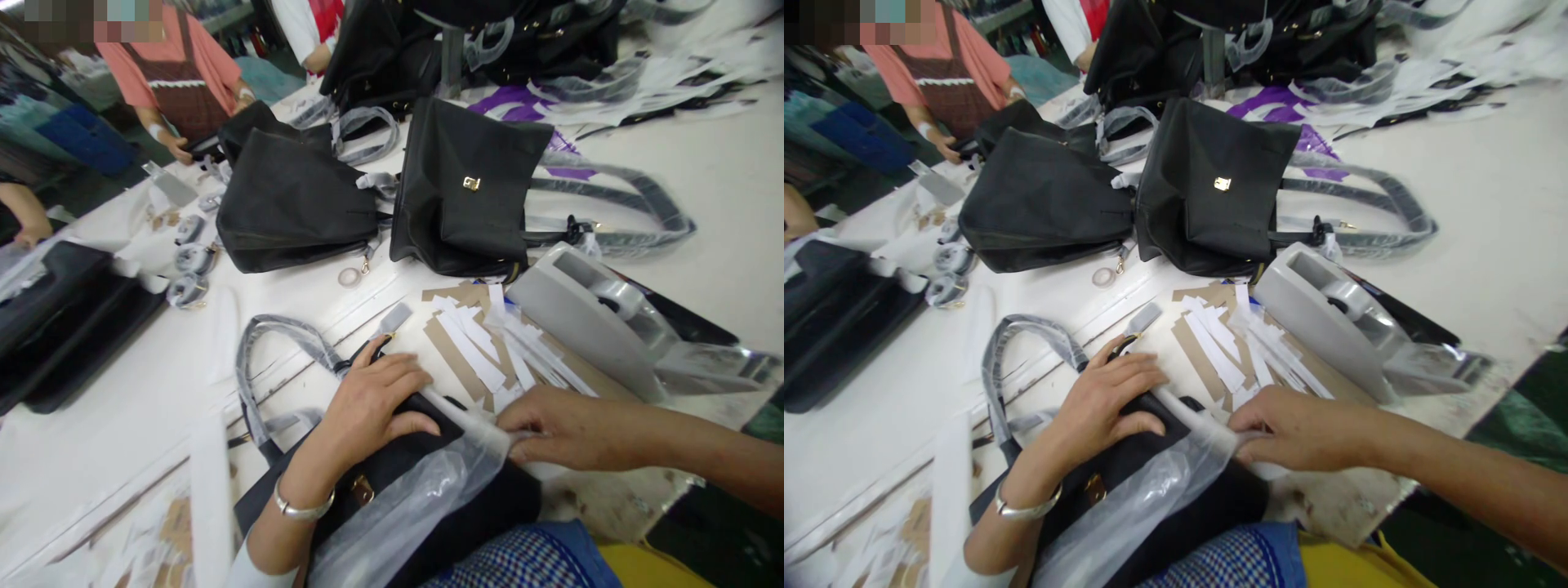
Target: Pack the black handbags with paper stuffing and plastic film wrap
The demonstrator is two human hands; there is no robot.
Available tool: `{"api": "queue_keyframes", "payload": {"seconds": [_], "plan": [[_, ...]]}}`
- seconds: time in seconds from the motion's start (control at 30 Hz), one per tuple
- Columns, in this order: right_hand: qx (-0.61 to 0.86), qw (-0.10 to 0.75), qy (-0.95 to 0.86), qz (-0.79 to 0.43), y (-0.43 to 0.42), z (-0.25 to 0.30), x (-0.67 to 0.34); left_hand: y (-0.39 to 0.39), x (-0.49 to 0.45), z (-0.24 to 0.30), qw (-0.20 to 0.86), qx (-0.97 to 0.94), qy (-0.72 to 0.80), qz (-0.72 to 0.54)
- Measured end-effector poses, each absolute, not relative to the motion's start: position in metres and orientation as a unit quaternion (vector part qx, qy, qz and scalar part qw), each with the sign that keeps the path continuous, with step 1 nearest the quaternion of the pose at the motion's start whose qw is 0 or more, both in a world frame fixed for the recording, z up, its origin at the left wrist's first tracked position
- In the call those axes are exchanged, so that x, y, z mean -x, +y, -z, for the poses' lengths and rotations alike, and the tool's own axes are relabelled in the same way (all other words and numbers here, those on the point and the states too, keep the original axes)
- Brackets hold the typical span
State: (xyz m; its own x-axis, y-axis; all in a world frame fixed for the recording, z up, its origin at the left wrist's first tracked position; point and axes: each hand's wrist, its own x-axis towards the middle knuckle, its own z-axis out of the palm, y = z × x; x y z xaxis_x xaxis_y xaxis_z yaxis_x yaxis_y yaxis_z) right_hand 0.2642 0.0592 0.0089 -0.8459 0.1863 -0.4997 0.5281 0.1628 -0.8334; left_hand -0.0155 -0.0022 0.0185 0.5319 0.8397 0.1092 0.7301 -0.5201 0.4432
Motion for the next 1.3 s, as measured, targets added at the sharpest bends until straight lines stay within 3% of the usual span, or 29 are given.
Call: {"api": "queue_keyframes", "payload": {"seconds": [0.2,0.4,0.63,0.73,0.83,0.93,1.13,1.3], "plan": [[-0.277,0.064,0.787,0.548,0.050,-0.010,-0.290,0.003,0.020,-0.011,0.158,-0.879,0.430,-0.134],[-0.234,-0.018,0.850,0.472,0.038,-0.013,-0.279,-0.002,0.014,-0.011,0.175,-0.862,0.383,-0.284],[-0.254,-0.177,0.803,0.509,0.019,0.022,-0.261,-0.010,0.012,-0.029,0.165,-0.855,0.346,-0.350],[-0.303,-0.216,0.832,0.411,0.013,0.027,-0.259,-0.009,0.012,-0.026,0.158,-0.851,0.358,-0.350],[-0.374,-0.196,0.843,0.333,0.008,0.019,-0.260,-0.009,0.013,-0.022,0.152,-0.851,0.366,-0.345],[-0.413,-0.168,0.809,0.383,0.006,0.007,-0.262,-0.010,0.013,-0.023,0.145,-0.853,0.368,-0.341],[-0.489,-0.149,0.600,0.615,0.009,-0.008,-0.261,-0.017,0.010,-0.033,0.118,-0.861,0.353,-0.347],[-0.524,-0.160,0.477,0.687,0.004,0.002,-0.257,-0.025,0.006,-0.039,0.094,-0.867,0.343,-0.349]]}}
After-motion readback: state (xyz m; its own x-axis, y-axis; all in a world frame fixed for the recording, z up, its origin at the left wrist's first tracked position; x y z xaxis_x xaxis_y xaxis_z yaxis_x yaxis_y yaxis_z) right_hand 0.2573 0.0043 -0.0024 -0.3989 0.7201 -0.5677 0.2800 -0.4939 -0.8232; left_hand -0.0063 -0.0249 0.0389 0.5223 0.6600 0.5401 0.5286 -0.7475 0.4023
